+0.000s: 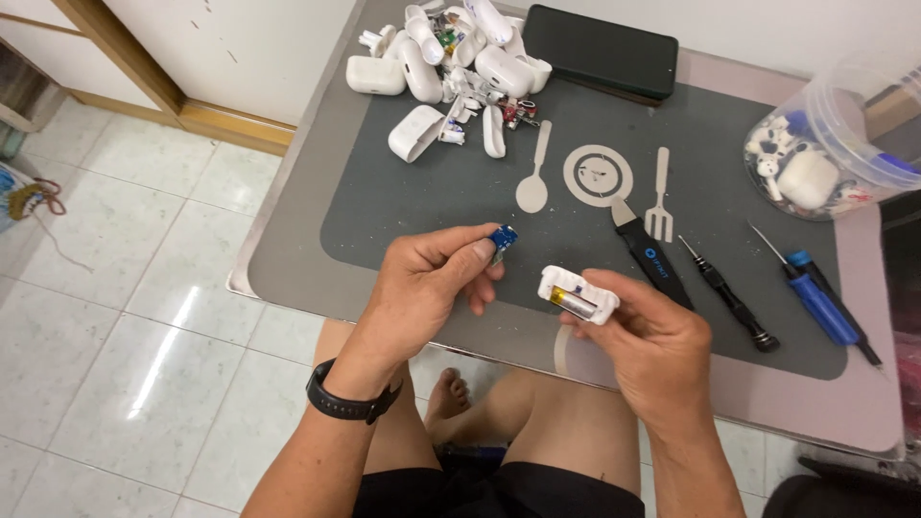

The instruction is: Assembling small electronic components, including a circuit board and battery, into a plastic earbud shell using manual tools.

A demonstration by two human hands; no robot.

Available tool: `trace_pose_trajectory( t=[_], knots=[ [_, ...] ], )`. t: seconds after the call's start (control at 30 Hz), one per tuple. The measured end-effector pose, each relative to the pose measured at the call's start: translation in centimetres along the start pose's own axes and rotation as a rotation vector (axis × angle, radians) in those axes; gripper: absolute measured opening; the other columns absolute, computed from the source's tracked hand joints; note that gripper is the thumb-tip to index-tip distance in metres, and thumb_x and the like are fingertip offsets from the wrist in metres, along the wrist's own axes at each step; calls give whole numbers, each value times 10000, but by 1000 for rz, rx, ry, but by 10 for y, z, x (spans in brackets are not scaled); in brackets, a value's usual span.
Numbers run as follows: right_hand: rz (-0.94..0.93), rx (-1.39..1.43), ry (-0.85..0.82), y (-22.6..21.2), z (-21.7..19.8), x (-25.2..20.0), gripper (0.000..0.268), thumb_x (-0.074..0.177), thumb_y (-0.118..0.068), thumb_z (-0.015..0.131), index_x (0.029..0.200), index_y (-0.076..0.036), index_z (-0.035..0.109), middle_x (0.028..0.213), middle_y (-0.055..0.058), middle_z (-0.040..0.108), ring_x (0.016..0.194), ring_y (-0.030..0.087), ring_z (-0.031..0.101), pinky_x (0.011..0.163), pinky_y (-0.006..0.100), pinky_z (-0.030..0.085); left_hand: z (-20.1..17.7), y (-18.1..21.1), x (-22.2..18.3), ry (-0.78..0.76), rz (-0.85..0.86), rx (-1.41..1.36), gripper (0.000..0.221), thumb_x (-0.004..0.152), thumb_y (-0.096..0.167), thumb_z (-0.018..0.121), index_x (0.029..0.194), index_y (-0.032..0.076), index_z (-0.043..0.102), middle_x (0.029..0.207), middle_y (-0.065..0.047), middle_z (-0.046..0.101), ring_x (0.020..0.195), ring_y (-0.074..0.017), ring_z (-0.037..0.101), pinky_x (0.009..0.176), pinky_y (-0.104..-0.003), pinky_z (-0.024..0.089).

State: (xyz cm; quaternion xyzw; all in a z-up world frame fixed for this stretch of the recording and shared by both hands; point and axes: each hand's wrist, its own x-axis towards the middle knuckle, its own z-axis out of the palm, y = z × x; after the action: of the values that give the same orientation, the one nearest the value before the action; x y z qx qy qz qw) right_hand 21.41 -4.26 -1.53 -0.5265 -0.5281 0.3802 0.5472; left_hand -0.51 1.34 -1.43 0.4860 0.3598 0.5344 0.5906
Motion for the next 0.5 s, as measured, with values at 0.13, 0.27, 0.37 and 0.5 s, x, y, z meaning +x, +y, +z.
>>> trace_pose_trajectory(
  t=[0.13, 0.27, 0.37, 0.5],
  knots=[
    [144, -49, 41, -8, 1, -2, 394, 799, 131, 753, 1176, 18, 724, 1000, 206, 787, 770, 276, 803, 712, 322, 697, 2, 21, -3, 12, -223, -30, 336, 980, 180, 605, 1206, -23, 747, 826, -160, 741, 611, -197, 657, 521, -293, 549],
    [129, -60, 83, -14, 4, 0, 373, 824, 117, 735, 1188, 38, 712, 957, 205, 768, 735, 289, 786, 716, 335, 684, -2, 22, -1, -14, -244, -130, 415, 983, 208, 583, 1286, -58, 681, 889, -193, 736, 619, -218, 662, 529, -299, 547],
    [138, -63, 93, -13, 3, -2, 369, 840, 118, 724, 1200, 39, 708, 930, 201, 762, 730, 276, 773, 694, 327, 666, -6, 22, -1, -53, -265, -195, 462, 997, 239, 549, 1332, -68, 640, 946, -210, 731, 633, -233, 658, 543, -312, 544],
    [95, -74, 70, -13, 3, -3, 377, 853, 118, 716, 1223, 49, 694, 930, 204, 754, 751, 268, 766, 735, 319, 665, -10, 17, -2, -118, -232, -301, 492, 1034, 258, 494, 1364, -95, 589, 1001, -242, 725, 663, -249, 673, 547, -329, 550]
  ],
)
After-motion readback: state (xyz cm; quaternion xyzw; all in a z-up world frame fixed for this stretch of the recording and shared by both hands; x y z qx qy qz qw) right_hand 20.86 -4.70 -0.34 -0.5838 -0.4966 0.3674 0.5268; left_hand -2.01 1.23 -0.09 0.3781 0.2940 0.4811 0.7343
